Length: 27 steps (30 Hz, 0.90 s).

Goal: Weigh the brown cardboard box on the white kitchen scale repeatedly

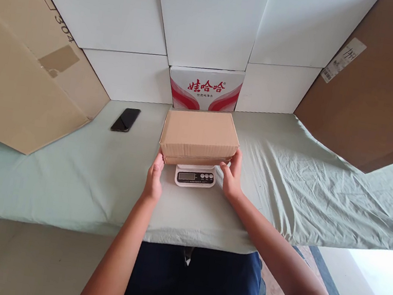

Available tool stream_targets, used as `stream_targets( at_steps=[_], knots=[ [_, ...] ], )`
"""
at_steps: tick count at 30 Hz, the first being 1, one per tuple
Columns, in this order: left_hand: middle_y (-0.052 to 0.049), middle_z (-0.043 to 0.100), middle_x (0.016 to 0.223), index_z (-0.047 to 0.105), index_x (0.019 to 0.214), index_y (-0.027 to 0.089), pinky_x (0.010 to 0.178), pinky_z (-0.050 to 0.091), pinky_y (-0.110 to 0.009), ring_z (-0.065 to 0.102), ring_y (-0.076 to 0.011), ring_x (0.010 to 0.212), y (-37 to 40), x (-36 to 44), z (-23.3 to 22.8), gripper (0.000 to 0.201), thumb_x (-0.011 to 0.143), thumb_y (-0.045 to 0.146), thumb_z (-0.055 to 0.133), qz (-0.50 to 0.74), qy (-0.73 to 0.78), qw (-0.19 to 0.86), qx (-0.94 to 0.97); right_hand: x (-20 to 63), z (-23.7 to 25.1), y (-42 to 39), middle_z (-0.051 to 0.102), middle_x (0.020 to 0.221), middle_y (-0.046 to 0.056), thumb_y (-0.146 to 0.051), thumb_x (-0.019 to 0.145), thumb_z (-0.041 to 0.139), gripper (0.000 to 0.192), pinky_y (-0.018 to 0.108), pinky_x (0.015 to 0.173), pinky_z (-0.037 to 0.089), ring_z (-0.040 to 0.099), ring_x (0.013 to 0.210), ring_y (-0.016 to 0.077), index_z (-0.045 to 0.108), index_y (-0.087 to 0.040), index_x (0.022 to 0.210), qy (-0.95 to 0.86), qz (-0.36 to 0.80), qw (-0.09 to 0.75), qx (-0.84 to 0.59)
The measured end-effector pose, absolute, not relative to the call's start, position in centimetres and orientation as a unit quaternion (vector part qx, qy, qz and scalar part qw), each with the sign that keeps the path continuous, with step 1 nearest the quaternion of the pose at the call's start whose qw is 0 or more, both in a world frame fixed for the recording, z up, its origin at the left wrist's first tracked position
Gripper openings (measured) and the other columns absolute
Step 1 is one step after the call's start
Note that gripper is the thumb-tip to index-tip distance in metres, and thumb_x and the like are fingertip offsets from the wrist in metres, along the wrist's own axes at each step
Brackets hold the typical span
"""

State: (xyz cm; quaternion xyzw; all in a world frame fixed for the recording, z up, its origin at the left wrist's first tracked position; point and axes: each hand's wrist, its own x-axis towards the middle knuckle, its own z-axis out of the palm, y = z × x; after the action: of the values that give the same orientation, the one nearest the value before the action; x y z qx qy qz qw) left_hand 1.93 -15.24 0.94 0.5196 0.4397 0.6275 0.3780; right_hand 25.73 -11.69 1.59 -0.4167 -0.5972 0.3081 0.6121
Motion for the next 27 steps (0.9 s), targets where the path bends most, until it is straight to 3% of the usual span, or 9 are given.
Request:
stream_targets(
  at_steps=[17, 27],
  knots=[
    [-0.011, 0.048, 0.164, 0.052, 0.152, 0.025, 0.129, 0.029, -0.047, 0.036, -0.0331, 0.157, -15.62, 1.93, 0.88, 0.090, 0.087, 0.086, 0.036, 0.632, 0.427, 0.377, 0.525, 25.85, 1.47, -11.76, 0.054, 0.134, 0.009, -0.058, 0.090, 0.056, 0.058, 0.053, 0.101, 0.046, 0.052, 0.114, 0.0292, 0.043, -0.031, 0.140, -0.599, 0.310, 0.610, -0.415],
    [-0.012, 0.050, 0.162, 0.052, 0.152, 0.025, 0.129, 0.028, -0.048, 0.035, -0.0346, 0.157, -15.66, 1.93, 1.19, 0.094, 0.083, 0.089, 0.040, 0.630, 0.430, 0.386, 0.519, 25.76, 1.44, -11.72, 0.053, 0.141, 0.009, -0.053, 0.090, 0.058, 0.053, 0.059, 0.110, 0.042, 0.051, 0.124, 0.0316, 0.046, -0.032, 0.137, -0.592, 0.312, 0.622, -0.406]
  ],
)
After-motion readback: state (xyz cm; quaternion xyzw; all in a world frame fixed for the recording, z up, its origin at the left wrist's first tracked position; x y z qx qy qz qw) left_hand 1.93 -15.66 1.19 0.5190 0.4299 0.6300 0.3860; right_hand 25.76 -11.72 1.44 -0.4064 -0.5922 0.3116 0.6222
